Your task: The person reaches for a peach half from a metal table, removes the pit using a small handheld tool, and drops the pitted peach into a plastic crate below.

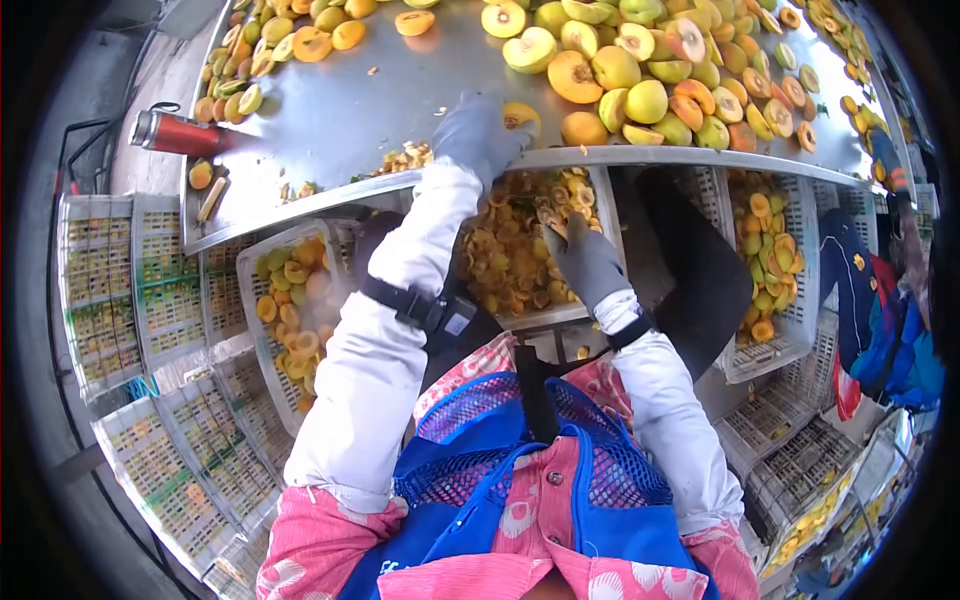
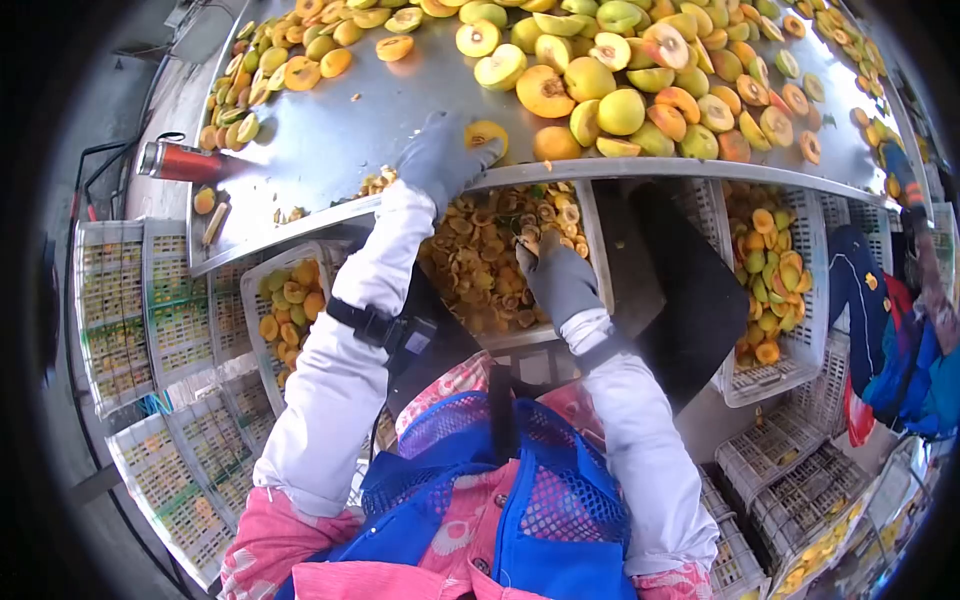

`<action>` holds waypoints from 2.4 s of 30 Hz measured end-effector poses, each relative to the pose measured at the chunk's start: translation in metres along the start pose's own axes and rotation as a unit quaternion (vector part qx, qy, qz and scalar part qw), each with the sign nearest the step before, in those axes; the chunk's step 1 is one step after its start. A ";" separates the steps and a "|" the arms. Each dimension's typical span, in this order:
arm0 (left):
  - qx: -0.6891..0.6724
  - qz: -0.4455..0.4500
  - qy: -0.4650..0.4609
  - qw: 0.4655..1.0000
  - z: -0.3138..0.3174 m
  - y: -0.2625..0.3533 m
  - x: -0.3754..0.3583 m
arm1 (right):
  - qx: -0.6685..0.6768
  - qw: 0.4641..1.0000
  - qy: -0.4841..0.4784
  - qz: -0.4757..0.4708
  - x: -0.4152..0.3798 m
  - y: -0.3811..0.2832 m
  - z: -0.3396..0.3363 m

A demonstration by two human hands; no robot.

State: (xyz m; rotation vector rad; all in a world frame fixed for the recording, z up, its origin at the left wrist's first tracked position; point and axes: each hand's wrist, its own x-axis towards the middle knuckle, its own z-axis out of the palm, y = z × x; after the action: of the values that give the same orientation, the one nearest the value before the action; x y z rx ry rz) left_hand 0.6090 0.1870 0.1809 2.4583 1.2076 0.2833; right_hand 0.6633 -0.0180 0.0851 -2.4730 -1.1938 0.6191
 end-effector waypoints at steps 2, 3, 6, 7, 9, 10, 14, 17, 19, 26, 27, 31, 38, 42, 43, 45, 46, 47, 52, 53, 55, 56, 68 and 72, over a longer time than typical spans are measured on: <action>0.023 -0.003 -0.075 0.997 0.014 -0.005 0.010 | 0.035 0.999 0.019 0.015 -0.008 0.007 -0.011; 0.020 -0.004 -0.077 0.997 0.013 -0.008 0.008 | 0.077 0.996 0.040 0.024 -0.015 0.009 -0.016; -0.121 -0.057 -0.123 0.983 0.005 -0.016 0.001 | 0.268 0.960 0.003 0.081 -0.034 0.001 -0.041; -0.199 -0.065 -0.067 0.976 0.004 -0.020 -0.006 | 0.419 0.893 -0.062 0.150 -0.042 -0.004 -0.053; -0.277 -0.063 -0.006 0.959 -0.001 -0.015 -0.019 | 0.541 0.826 -0.055 0.150 -0.060 -0.025 -0.074; -0.427 -0.053 0.032 0.902 -0.006 -0.008 -0.033 | 0.574 0.803 -0.093 0.128 -0.070 -0.035 -0.091; -0.659 -0.025 -0.065 0.749 -0.031 0.025 -0.113 | 0.581 0.801 -0.134 0.051 -0.097 -0.074 -0.114; -0.650 0.020 -0.096 0.754 -0.030 0.040 -0.150 | 0.522 0.849 -0.083 0.018 -0.111 -0.086 -0.110; -0.601 0.021 0.004 0.799 -0.030 0.047 -0.167 | 0.467 0.883 -0.014 -0.035 -0.118 -0.084 -0.098; -0.587 0.089 0.076 0.801 -0.045 0.064 -0.186 | 0.385 0.904 0.146 -0.117 -0.142 -0.097 -0.101; -0.588 0.092 0.074 0.800 -0.046 0.066 -0.188 | 0.356 0.904 0.186 -0.145 -0.142 -0.095 -0.096; -0.705 0.039 0.073 0.704 -0.049 0.077 -0.196 | 0.414 0.877 0.201 -0.139 -0.143 -0.101 -0.089; -0.669 0.004 0.055 0.741 -0.054 0.071 -0.197 | 0.473 0.875 0.034 -0.098 -0.143 -0.094 -0.106; -0.651 -0.003 0.035 0.758 -0.050 0.065 -0.192 | 0.652 0.696 -0.294 0.068 -0.141 -0.089 -0.133; -0.652 -0.018 0.006 0.758 -0.051 0.063 -0.190 | 0.676 0.626 -0.369 0.117 -0.139 -0.087 -0.135; -0.650 -0.035 -0.024 0.759 -0.054 0.060 -0.186 | 0.670 0.606 -0.415 0.111 -0.133 -0.081 -0.136; -0.672 -0.056 -0.060 0.736 -0.055 0.059 -0.183 | 0.690 0.557 -0.454 0.088 -0.128 -0.076 -0.132; -0.693 -0.076 -0.095 0.711 -0.055 0.059 -0.181 | 0.707 0.506 -0.491 0.064 -0.124 -0.072 -0.127; -0.550 -0.049 0.002 0.833 -0.036 0.059 -0.176 | 0.707 0.520 -0.475 0.070 -0.118 -0.063 -0.119; -0.550 -0.051 -0.001 0.834 -0.035 0.059 -0.175 | 0.700 0.519 -0.485 0.074 -0.116 -0.061 -0.122; -0.538 -0.013 -0.011 0.843 -0.033 0.059 -0.169 | 0.694 0.519 -0.492 0.078 -0.113 -0.059 -0.123; -0.538 -0.013 -0.012 0.843 -0.031 0.059 -0.168 | 0.706 0.507 -0.489 0.071 -0.112 -0.058 -0.121; -0.773 -0.291 -0.013 0.564 0.021 0.009 -0.163 | 0.772 0.405 -0.488 0.042 -0.080 -0.053 -0.088; -0.200 -0.198 0.230 0.932 -0.034 -0.142 -0.196 | 0.757 0.461 -0.441 0.141 -0.066 -0.027 -0.070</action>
State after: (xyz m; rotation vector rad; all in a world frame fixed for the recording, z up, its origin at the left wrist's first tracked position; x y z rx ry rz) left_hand 0.3763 0.1189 0.1494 1.7983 1.6091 0.9212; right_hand 0.6447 -0.0612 0.1731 -0.5759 0.0527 1.9751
